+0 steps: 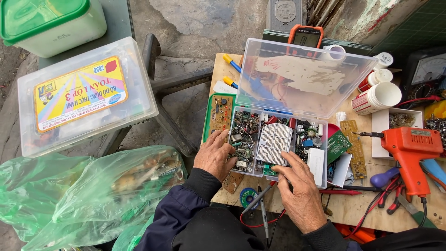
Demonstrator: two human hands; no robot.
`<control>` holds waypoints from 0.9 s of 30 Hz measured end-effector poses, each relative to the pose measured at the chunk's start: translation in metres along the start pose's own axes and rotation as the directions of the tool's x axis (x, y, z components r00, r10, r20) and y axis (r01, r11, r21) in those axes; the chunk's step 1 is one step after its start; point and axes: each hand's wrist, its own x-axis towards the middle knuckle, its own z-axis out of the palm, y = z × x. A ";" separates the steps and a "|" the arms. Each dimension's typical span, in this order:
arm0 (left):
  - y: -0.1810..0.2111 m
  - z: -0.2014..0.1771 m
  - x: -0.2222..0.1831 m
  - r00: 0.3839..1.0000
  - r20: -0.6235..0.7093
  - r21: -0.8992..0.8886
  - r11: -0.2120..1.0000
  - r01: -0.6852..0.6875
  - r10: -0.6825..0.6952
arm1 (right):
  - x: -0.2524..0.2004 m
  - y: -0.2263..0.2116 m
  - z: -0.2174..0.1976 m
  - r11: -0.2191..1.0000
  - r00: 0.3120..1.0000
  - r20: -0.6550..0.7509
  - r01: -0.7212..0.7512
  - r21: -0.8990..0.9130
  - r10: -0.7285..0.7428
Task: Sorting through a box of electronic components, inspecting them, and using a multimeter to test parts.
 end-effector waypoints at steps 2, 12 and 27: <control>0.002 -0.003 0.001 1.000 0.003 -0.005 1.000 0.006 -0.006 | 0.000 0.001 0.000 1.000 1.000 -0.006 0.006 0.000 -0.006; 0.011 -0.017 0.008 0.996 0.078 -0.013 0.999 0.040 -0.039 | 0.000 0.005 0.004 1.000 1.000 0.012 -0.022 -0.005 0.022; 0.008 -0.011 0.009 0.999 0.032 -0.022 1.000 0.019 -0.018 | -0.002 0.007 0.006 0.999 0.999 0.024 -0.029 -0.019 0.029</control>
